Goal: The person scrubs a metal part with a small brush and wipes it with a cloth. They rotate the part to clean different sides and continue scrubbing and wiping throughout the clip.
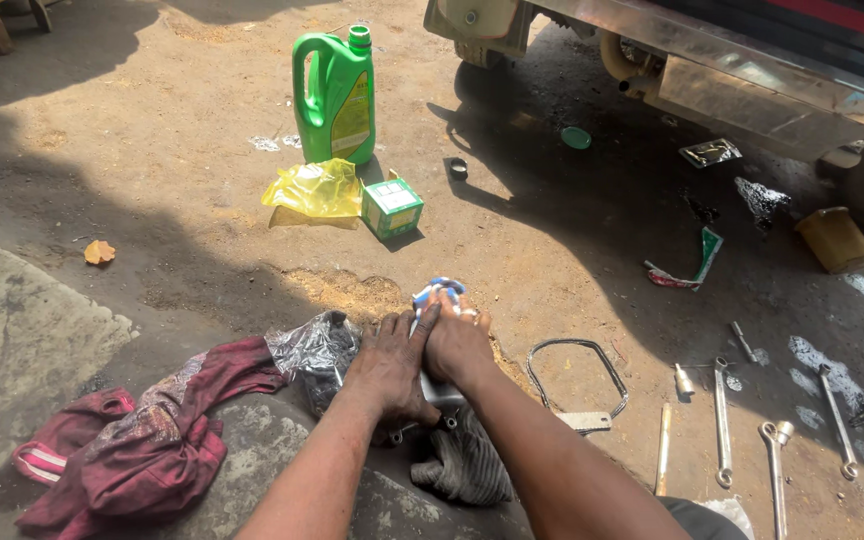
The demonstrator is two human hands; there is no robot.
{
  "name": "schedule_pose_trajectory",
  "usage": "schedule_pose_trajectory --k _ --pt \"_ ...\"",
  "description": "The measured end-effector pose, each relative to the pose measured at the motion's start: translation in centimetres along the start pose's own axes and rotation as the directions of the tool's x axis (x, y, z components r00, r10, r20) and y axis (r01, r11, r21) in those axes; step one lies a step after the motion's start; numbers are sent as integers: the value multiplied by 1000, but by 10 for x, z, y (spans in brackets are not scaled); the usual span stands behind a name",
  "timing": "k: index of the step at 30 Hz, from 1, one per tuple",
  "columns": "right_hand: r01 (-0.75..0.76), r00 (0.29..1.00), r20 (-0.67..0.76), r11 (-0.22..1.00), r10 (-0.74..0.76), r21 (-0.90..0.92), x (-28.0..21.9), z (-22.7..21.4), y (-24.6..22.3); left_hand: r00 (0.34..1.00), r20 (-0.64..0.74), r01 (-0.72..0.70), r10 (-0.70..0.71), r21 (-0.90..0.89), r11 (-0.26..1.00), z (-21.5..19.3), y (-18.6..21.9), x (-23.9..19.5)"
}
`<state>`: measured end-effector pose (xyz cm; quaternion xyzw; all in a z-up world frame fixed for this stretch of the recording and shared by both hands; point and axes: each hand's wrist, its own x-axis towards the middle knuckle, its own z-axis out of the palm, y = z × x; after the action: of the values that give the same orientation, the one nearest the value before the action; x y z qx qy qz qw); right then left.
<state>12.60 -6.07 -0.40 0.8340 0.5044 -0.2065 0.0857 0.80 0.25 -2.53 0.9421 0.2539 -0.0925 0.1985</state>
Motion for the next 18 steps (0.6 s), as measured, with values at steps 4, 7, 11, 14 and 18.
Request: schedule_pose_trajectory --k 4,7,11,14,18 --pt "303 944 -135 953 -302 -16 -60 29 18 960 -255 -96 116 90 991 15 -5 0" --pt "325 945 74 938 -318 -123 -100 35 37 1000 -7 -4 4 17 1000 -5 6 -5" --pt "255 963 -59 961 -262 -107 -77 32 29 999 37 11 -13 52 999 -22 15 -11" --pt "167 964 -185 976 -192 -141 -38 22 20 1000 10 -9 9 23 1000 -22 14 -17" --pt "-70 997 -10 992 72 101 -2 -7 8 1000 -16 -13 13 -2 1000 -25 13 -18"
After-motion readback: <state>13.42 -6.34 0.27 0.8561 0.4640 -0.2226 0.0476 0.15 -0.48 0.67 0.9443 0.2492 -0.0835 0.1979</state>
